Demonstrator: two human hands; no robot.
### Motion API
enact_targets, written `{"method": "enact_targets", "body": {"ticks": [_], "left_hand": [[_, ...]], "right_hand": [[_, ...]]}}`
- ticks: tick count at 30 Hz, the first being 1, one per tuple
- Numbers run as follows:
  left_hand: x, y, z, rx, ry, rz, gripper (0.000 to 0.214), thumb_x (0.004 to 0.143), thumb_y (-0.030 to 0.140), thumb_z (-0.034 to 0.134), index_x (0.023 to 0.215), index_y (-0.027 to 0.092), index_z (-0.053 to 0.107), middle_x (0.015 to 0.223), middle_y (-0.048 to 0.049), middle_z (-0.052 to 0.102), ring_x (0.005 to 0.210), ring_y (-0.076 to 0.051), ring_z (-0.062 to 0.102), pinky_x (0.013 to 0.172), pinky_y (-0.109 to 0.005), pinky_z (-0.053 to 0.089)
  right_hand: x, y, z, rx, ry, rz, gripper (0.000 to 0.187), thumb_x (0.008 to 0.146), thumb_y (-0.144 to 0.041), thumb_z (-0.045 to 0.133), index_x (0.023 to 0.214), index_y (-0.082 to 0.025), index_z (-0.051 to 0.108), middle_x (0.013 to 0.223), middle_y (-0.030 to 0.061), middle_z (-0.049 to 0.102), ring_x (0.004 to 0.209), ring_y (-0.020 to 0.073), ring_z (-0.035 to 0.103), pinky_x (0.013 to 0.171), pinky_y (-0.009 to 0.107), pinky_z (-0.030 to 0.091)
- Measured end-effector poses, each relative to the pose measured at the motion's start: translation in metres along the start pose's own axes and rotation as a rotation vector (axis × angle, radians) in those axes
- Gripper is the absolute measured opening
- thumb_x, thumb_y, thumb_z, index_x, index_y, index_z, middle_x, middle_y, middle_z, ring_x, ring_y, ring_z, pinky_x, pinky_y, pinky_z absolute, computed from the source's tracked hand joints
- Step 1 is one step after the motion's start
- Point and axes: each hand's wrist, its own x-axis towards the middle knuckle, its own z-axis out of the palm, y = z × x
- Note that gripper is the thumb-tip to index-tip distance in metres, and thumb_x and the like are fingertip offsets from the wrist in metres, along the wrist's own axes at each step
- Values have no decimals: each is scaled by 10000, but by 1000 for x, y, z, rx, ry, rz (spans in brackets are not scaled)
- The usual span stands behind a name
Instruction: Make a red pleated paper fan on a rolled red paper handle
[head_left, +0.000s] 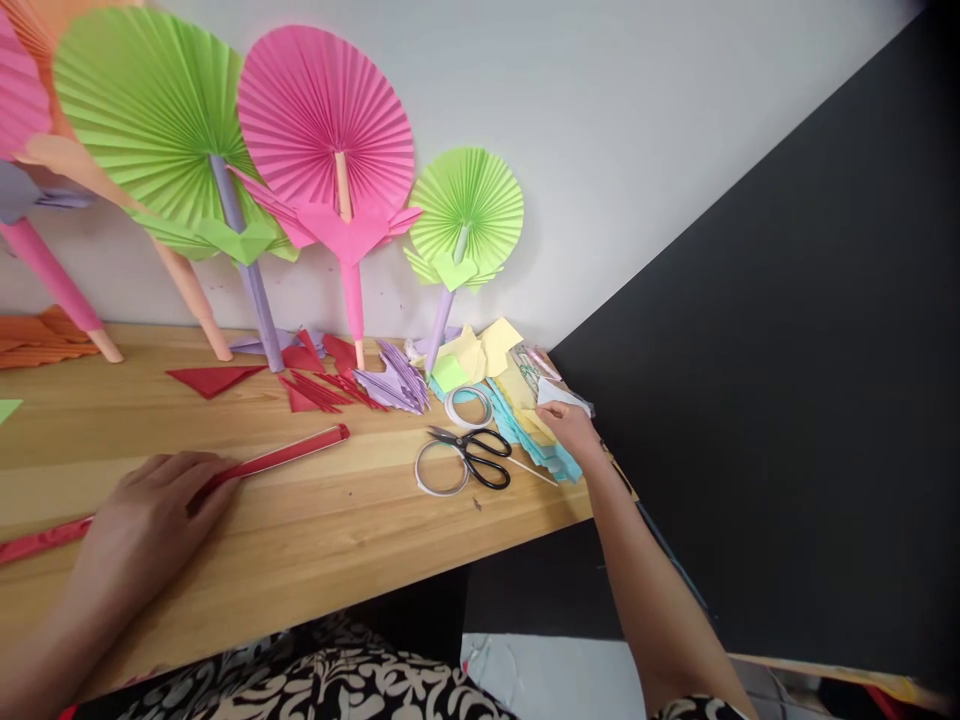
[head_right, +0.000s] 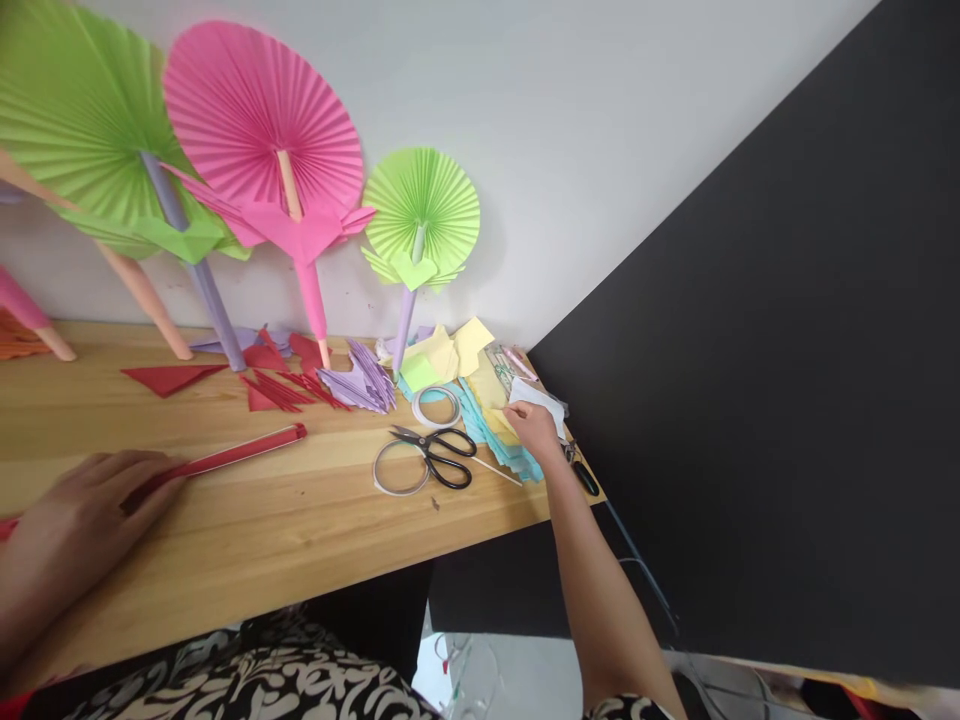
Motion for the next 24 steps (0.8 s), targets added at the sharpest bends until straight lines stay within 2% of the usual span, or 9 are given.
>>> {"method": "enact_targets", "body": {"ticks": [4, 6, 11, 15, 18, 21, 24], "left_hand": [[-1, 0, 2, 6, 11, -10, 378, 961, 379, 381, 922, 155, 684, 970, -114, 713, 900, -256, 614, 845, -386, 483], [-1, 0, 2, 15, 12, -6, 364, 966, 360, 385, 932, 151, 682, 982, -114, 712, 914, -251, 610, 853, -379, 480], [-2, 1, 1, 13, -7, 1, 351, 975, 311, 390, 954, 130, 690, 985, -109, 710, 904, -249, 598, 827, -366, 473], [-2, 2, 0, 12, -12, -13, 347, 973, 306, 403, 962, 120, 697, 986, -111, 709, 919, -256, 596, 848, -370, 461], [-2, 3, 0, 1, -16, -29, 350, 971, 308, 409, 965, 118, 703, 997, -114, 709, 926, -259, 600, 859, -372, 454], [-3, 3, 0, -5, -23, -43, 362, 972, 304, 400, 962, 114, 709, 1006, -117, 708, 933, -261, 599, 865, -375, 449], [-4, 1, 0, 7, -25, -54, 377, 970, 309, 394, 962, 109, 713, 1014, -124, 709, 937, -267, 596, 868, -382, 444]], "right_hand": [[-5, -4, 0, -109, -5, -46, 308, 812, -348, 520, 799, -153, 758, 686, 36, 732, 656, 183, 645, 576, 239, 447], [-8, -7, -3, -184, 25, -71, 305, 840, -336, 506, 832, -158, 754, 721, 48, 736, 669, 182, 640, 584, 240, 433], [-14, -20, -22, -394, 169, -108, 364, 926, -267, 424, 1152, -173, 694, 858, 123, 744, 687, 193, 643, 600, 262, 390], [-17, -30, -45, -524, 261, -108, 410, 926, -187, 386, 1251, -185, 635, 899, 140, 736, 679, 197, 644, 564, 271, 353], [-20, -35, -62, -672, 405, -37, 414, 899, -155, 396, 1226, -198, 646, 809, 115, 727, 602, 186, 621, 521, 279, 308], [-26, -42, -80, -715, 580, 3, 385, 885, -175, 411, 1166, -198, 674, 735, 95, 710, 566, 195, 602, 504, 290, 276], [-39, -51, -98, -636, 724, -101, 381, 865, -163, 393, 1081, -150, 707, 803, 114, 733, 642, 215, 633, 531, 298, 327]]}}
